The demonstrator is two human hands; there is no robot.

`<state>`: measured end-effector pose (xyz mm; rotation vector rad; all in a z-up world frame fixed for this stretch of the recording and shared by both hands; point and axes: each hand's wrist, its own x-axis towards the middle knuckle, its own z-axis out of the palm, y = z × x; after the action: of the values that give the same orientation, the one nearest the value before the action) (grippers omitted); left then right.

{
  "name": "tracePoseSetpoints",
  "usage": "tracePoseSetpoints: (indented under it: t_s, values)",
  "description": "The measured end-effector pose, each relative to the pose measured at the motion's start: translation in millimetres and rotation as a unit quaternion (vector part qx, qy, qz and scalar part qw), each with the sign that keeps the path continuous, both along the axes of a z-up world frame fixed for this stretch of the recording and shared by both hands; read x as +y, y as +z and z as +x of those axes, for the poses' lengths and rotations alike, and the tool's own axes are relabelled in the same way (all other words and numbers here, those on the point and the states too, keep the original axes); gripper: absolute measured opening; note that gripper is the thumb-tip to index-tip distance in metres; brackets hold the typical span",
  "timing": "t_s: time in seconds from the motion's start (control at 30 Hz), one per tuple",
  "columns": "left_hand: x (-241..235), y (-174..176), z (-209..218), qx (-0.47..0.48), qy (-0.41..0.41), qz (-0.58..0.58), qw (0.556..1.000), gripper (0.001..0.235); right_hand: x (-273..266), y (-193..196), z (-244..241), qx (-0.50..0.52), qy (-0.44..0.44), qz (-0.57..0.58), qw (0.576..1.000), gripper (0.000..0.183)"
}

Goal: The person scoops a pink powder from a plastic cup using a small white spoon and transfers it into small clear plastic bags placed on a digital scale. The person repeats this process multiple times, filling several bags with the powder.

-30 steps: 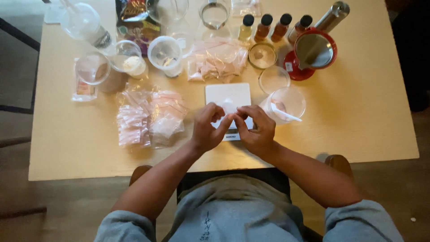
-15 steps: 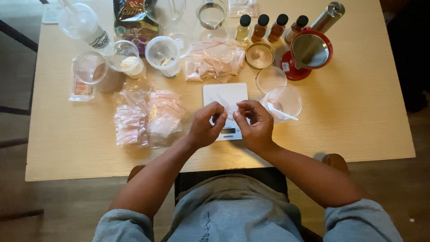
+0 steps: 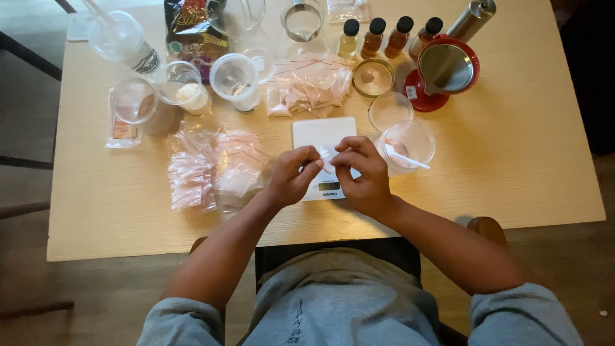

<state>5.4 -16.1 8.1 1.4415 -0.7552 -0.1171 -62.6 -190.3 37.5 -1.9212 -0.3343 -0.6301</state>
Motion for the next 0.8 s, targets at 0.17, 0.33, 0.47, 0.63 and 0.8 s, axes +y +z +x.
tracePoseSetpoints:
  t_s: [0.17, 0.33, 0.47, 0.63, 0.8]
  values:
    - [1.2, -6.0, 1.9, 0.002, -0.012, -0.014, 1.000, 0.019, 5.0, 0.9, -3.7, 0.039, -0.001, 0.009, 0.999, 0.014]
    - [1.7, -13.7, 1.9, -0.044, -0.004, 0.006, 0.999, 0.017, 4.5, -5.2, -7.1, 0.064, -0.019, 0.056, 0.996, 0.014]
    - [1.9, -13.4, 3.0, -0.075, -0.017, 0.023, 0.997, 0.015, 3.7, -10.2, -6.0, 0.124, 0.010, 0.143, 0.982, 0.011]
    - [3.6, -15.9, 4.7, -0.097, -0.009, 0.041, 0.994, 0.006, 3.3, -17.8, -0.1, 0.152, 0.013, 0.176, 0.973, 0.005]
    - [-2.1, 1.0, -3.1, -0.295, 0.127, 0.117, 0.940, 0.077, 3.6, -9.3, -1.9, 0.135, -0.001, 0.172, 0.976, 0.002]
